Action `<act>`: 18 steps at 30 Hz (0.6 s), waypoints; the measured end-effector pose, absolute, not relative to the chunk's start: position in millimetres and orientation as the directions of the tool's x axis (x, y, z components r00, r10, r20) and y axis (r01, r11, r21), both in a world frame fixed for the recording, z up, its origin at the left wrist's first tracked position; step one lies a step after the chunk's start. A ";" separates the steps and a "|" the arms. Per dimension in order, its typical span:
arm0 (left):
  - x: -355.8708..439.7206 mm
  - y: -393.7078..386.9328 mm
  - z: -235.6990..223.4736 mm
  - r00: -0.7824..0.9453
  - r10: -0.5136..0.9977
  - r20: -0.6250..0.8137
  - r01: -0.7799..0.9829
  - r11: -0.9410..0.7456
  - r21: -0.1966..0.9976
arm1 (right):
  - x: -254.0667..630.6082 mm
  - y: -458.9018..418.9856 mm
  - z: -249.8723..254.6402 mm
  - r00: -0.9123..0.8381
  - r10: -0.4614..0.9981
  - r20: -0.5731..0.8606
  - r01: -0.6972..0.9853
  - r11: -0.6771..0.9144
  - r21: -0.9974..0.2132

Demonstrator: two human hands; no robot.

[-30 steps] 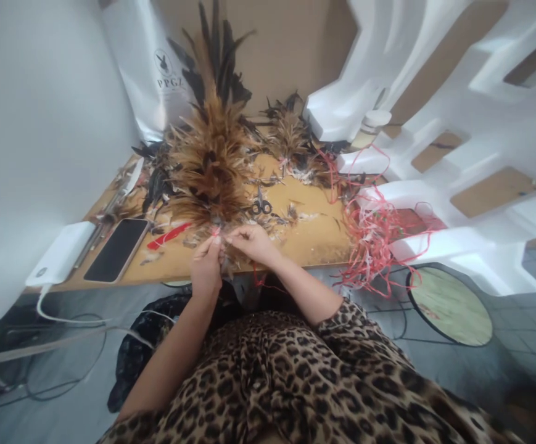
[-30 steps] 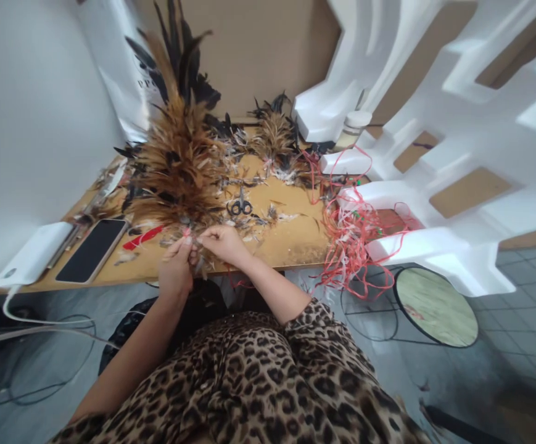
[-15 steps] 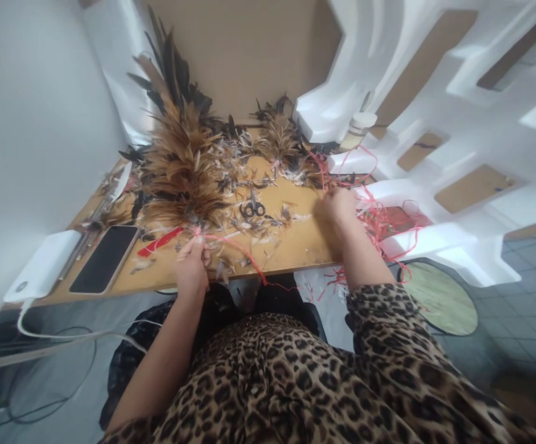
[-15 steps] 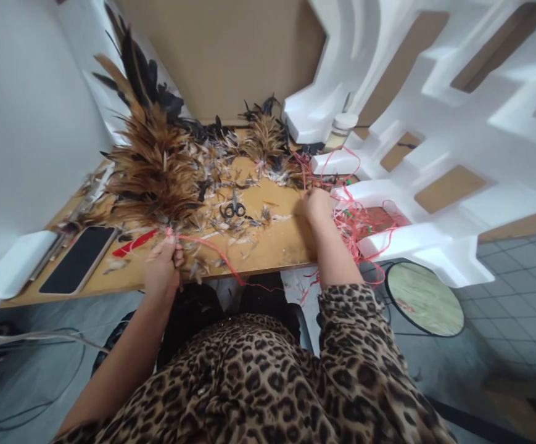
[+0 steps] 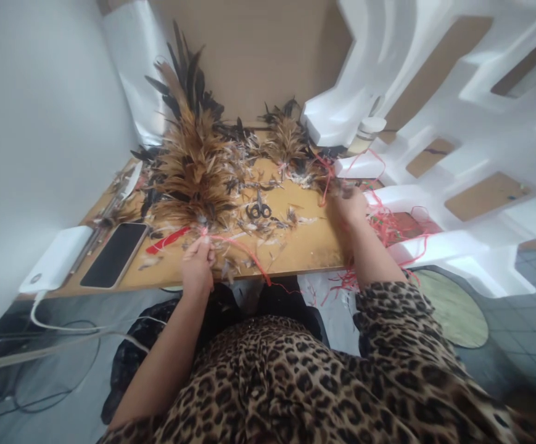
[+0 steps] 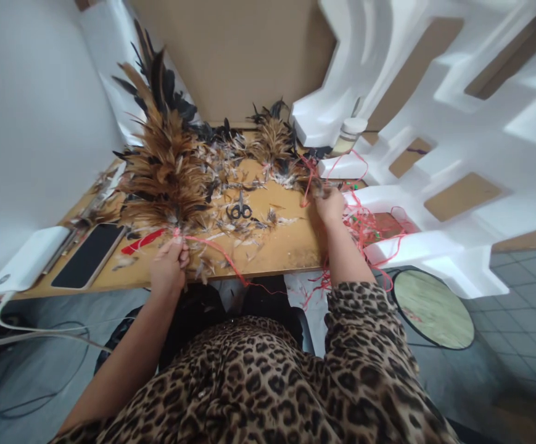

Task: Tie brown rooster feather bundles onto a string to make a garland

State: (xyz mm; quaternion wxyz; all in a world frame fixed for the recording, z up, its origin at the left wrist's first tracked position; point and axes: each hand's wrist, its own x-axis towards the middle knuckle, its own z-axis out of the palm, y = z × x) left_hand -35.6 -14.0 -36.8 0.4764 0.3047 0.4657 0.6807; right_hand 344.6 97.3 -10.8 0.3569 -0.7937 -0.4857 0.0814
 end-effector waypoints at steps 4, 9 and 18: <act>-35.2 -11.8 -36.4 -0.364 0.930 -0.057 -0.384 -0.094 0.918 | 315.9 81.5 5.0 0.338 0.940 0.044 0.094 0.012 -0.996; -35.1 -10.9 -37.7 -0.367 0.928 -0.063 -0.382 -0.088 0.920 | 267.4 61.6 16.2 -0.059 0.997 -0.055 -0.456 -0.076 -0.887; -37.7 -13.3 -35.4 -0.357 0.931 -0.079 -0.425 -0.087 0.901 | 229.0 76.2 4.6 -0.050 0.983 -0.176 -0.503 -0.177 -0.846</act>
